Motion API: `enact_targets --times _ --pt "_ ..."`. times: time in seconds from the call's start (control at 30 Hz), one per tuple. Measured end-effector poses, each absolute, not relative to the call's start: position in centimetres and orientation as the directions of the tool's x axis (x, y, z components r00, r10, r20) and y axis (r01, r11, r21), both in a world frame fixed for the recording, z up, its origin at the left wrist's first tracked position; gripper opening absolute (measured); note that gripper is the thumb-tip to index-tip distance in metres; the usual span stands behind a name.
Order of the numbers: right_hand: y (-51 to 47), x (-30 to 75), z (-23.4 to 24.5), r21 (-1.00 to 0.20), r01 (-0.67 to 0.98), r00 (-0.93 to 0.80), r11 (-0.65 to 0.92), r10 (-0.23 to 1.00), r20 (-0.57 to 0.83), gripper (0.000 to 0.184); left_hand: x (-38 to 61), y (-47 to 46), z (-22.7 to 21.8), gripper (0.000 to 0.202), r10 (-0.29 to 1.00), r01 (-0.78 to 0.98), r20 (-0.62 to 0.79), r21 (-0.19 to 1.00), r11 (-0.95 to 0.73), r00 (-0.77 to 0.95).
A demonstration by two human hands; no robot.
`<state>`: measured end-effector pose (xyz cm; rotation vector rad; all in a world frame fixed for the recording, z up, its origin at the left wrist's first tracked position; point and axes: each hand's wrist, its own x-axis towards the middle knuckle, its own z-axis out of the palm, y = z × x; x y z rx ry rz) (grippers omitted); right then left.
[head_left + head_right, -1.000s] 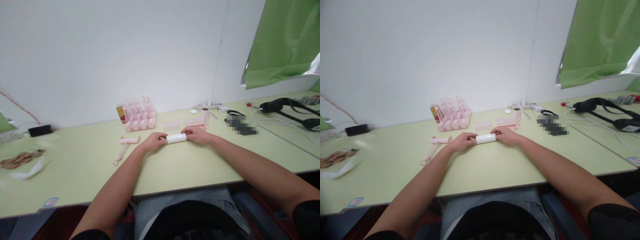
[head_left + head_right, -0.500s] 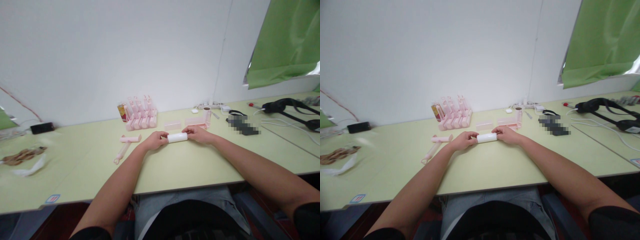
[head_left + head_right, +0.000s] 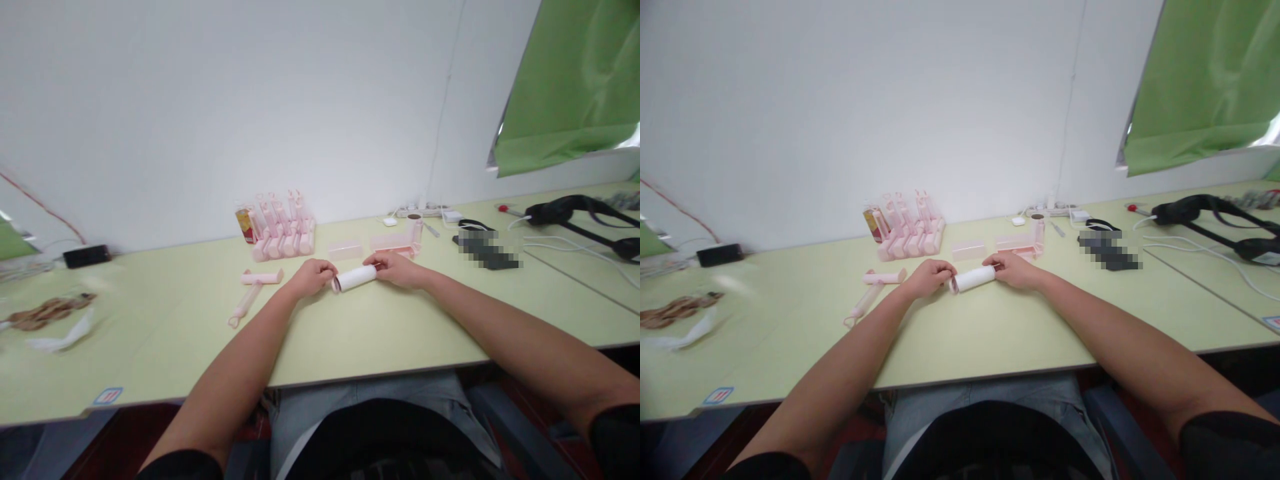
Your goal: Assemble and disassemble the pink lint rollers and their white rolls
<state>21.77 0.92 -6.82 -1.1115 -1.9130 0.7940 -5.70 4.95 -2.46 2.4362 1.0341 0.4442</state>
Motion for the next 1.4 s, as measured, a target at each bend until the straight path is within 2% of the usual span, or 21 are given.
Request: enact_targets --times 0.13,0.2,0.27,0.37,0.5,0.73,1.4 --pt "0.9 21.0 -7.0 -0.702 0.548 -0.305 0.455 0.890 0.339 0.029 -4.5 4.4 -3.5 0.032 0.665 0.588 0.168 0.346 -0.731 0.728" --pt "0.4 20.2 -7.1 -0.638 0.633 -0.219 0.438 0.892 0.395 0.034 -3.8 4.0 -4.2 0.038 0.667 0.624 0.237 0.236 -0.745 0.706" --pt "-0.5 19.1 -7.1 -0.603 0.685 -0.112 0.408 0.878 0.466 0.043 -3.5 3.8 -4.6 0.040 0.703 0.684 0.288 0.181 -0.707 0.650" --pt "-2.2 17.4 -6.7 -0.601 0.675 -0.084 0.428 0.854 0.513 0.049 -3.7 4.4 -4.4 0.039 0.769 0.738 0.275 0.227 -0.635 0.577" --pt "-4.1 16.1 -5.6 -0.589 0.608 -0.179 0.532 0.815 0.551 0.036 -4.8 5.7 -3.2 0.036 0.818 0.766 0.203 0.287 -0.575 0.538" --pt "-4.5 16.0 -5.2 -0.543 0.609 -0.389 0.578 0.814 0.430 0.026 -5.8 5.5 -2.8 0.032 0.801 0.723 0.149 0.358 -0.591 0.580" --pt "-4.3 16.1 -5.0 -0.503 0.642 -0.431 0.579 0.815 0.388 0.028 -6.3 5.2 -2.2 0.034 0.808 0.707 0.119 0.423 -0.567 0.577"
